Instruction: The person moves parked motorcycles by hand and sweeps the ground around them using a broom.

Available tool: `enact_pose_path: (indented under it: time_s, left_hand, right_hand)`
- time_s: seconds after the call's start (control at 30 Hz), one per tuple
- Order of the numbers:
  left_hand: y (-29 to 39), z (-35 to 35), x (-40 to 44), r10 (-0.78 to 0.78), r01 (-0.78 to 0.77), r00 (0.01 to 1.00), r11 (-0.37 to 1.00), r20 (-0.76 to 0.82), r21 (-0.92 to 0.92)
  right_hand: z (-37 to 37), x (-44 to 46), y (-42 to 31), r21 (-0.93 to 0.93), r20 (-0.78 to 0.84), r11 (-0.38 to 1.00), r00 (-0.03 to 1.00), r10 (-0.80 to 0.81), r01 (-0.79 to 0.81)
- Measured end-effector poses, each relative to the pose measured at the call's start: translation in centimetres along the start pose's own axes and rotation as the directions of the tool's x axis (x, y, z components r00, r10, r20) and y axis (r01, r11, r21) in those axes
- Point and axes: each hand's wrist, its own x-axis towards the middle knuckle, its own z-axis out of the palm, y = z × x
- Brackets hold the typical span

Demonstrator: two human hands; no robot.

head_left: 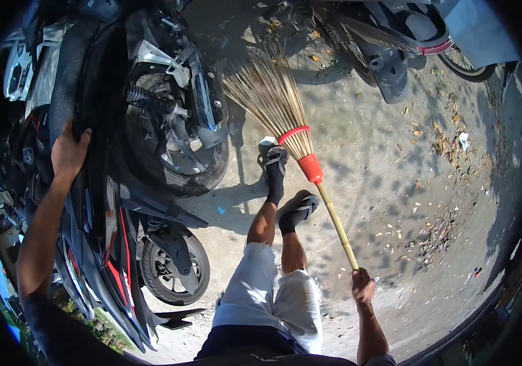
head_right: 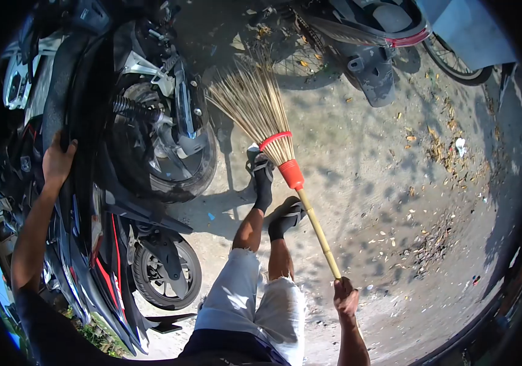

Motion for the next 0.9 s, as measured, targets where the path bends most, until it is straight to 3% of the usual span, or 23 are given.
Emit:
enact_pose_path:
  time_s: [0.23, 0.33, 0.47, 0.5, 0.57, 0.67, 0.77, 0.8, 0.83, 0.87, 0.9]
  left_hand:
    - [1.5, -1.0, -0.6, 0.005, -0.005, 1.0, 0.999, 0.013, 0.032]
    - [0.6, -0.3, -0.3, 0.033, -0.034, 0.999, 0.999, 0.018, 0.007]
    - [0.3, 0.0, -0.2, 0.019, -0.019, 1.0, 1.0, 0.018, 0.012]
    - [0.2, 0.1, -0.1, 0.006, -0.007, 1.0, 1.0, 0.015, 0.024]
    - [-0.2, 0.4, 0.1, 0.015, -0.014, 1.0, 0.998, -0.007, 0.059]
    - [0.4, 0.3, 0.0, -0.019, 0.017, 1.0, 0.996, 0.019, 0.084]
    - [-3.8, 2.4, 1.5, 0.05, -0.042, 0.996, 0.993, -0.07, 0.111]
    - [-3.3, 1.9, 1.2, 0.016, -0.013, 0.999, 0.996, -0.035, 0.092]
    - [-2.0, 1.1, 0.7, -0.012, 0.012, 1.0, 0.997, 0.004, 0.073]
    - [-0.9, 0.4, 0.5, -0.036, 0.034, 0.998, 0.998, 0.043, 0.053]
    - [-0.4, 0.2, 0.3, -0.025, 0.024, 0.999, 0.999, 0.023, 0.035]
  right_hand:
    - [2.1, 5.7, -0.5, -0.071, -0.092, 0.985, 0.982, -0.162, 0.156]
    - [4.4, 11.7, -2.6, -0.086, -0.06, 0.991, 0.993, -0.104, 0.098]
    - [7.3, 21.3, -7.7, -0.082, -0.138, 0.974, 0.965, -0.223, 0.213]
    - [8.5, 24.3, -8.8, -0.168, -0.197, 0.953, 0.938, -0.285, 0.254]
    - [8.7, 28.9, -12.6, -0.132, -0.181, 0.961, 0.948, -0.262, 0.241]
    - [7.8, 34.4, -17.1, -0.051, -0.128, 0.995, 0.988, -0.092, 0.086]
    - [7.9, 35.2, -15.5, 0.002, -0.176, 0.995, 0.98, -0.094, 0.096]
    - [8.5, 34.9, -13.8, 0.028, -0.207, 0.994, 0.973, -0.099, 0.107]
    - [10.7, 35.1, -9.7, 0.206, -0.183, 0.976, 0.982, -0.038, 0.076]
    - [11.5, 33.7, -6.9, 0.258, -0.176, 0.965, 0.984, -0.001, 0.047]
    - [11.8, 30.2, -4.8, 0.207, -0.183, 0.978, 0.983, 0.023, 0.016]
